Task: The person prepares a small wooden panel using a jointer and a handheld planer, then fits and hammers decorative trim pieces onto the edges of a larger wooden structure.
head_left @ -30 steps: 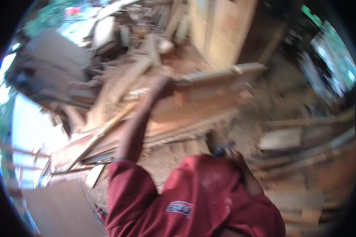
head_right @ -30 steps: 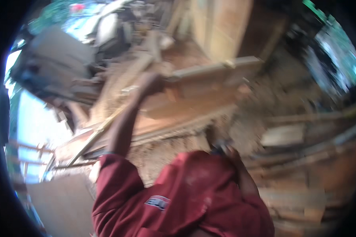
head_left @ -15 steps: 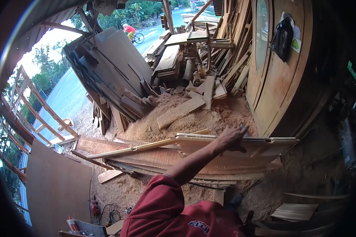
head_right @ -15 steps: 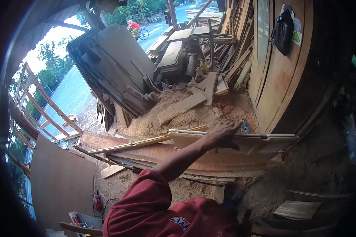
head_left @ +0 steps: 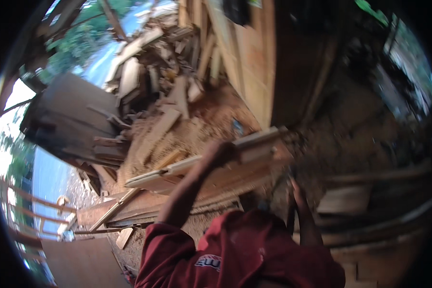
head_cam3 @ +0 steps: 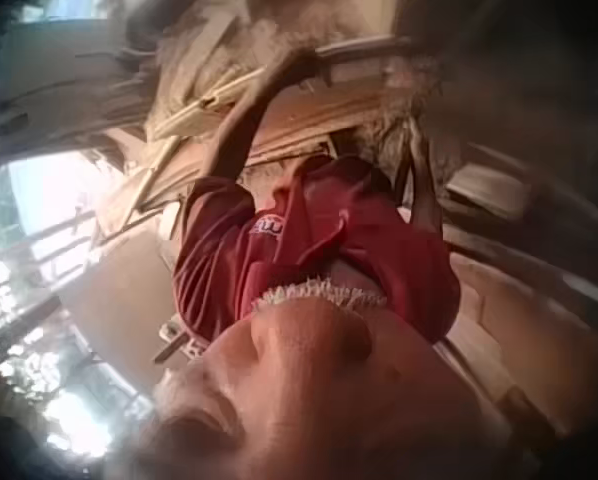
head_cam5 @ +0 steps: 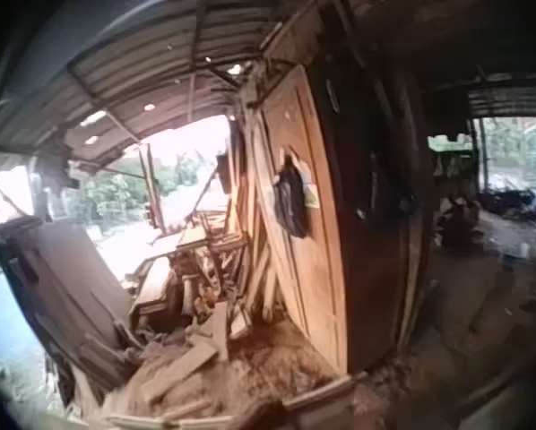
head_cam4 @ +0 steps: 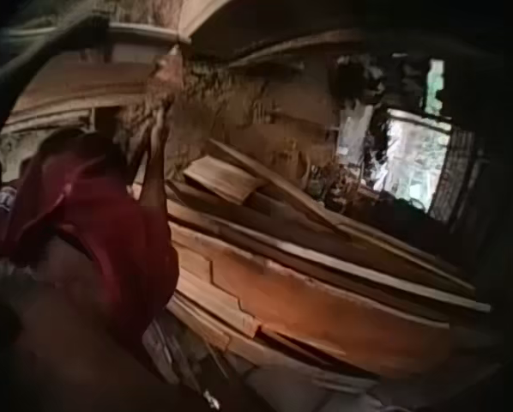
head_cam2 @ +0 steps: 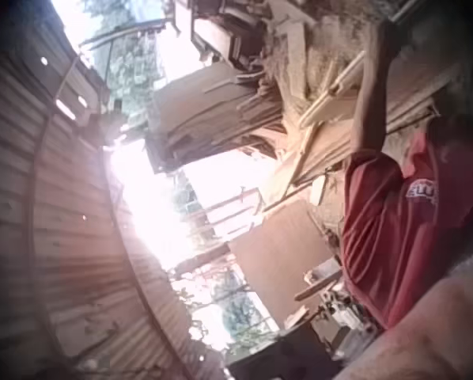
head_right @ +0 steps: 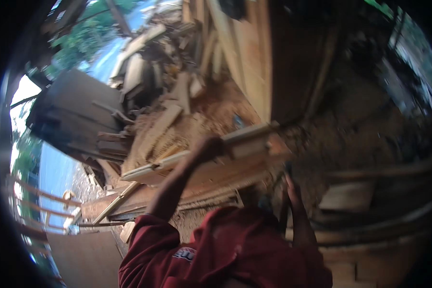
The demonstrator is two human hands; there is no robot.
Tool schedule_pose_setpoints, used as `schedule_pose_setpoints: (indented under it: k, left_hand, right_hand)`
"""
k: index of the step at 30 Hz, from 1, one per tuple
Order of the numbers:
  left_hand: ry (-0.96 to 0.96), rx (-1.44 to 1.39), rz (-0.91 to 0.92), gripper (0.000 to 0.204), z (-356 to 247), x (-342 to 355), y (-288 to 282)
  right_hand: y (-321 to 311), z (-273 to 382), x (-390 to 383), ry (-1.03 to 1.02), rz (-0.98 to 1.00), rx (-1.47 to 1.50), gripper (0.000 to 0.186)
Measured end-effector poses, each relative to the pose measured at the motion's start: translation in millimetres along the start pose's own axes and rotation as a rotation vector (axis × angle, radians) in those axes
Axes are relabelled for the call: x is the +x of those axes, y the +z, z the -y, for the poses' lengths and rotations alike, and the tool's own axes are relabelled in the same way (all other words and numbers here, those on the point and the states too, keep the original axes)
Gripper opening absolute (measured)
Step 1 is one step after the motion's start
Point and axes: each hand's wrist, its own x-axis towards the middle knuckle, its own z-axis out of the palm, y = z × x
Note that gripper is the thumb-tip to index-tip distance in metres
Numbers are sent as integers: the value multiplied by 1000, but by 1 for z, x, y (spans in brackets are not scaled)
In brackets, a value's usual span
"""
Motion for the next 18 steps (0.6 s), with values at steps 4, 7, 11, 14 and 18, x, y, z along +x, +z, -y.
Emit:
schedule_pose_setpoints:
  k: [4,7,11,14,18]
  left_hand:
    - [10,-50,-227,31,22,3,26]
    - [33,-44,-245,31,6,10,22]
    - [15,-84,-192,31,1,8,20]
    - [31,-83,-226,30,1,8,25]
    - [19,-50,-279,31,9,3,26]
  right_hand:
    - [46,80,-23,45,-84,-17,45]
    - [27,68,11,-91,126,128,43]
    - [46,81,19,-76,119,100,41]
    - [69,115,13,-140,137,94,40]
    - [98,165,-17,-243,223,-31,37]
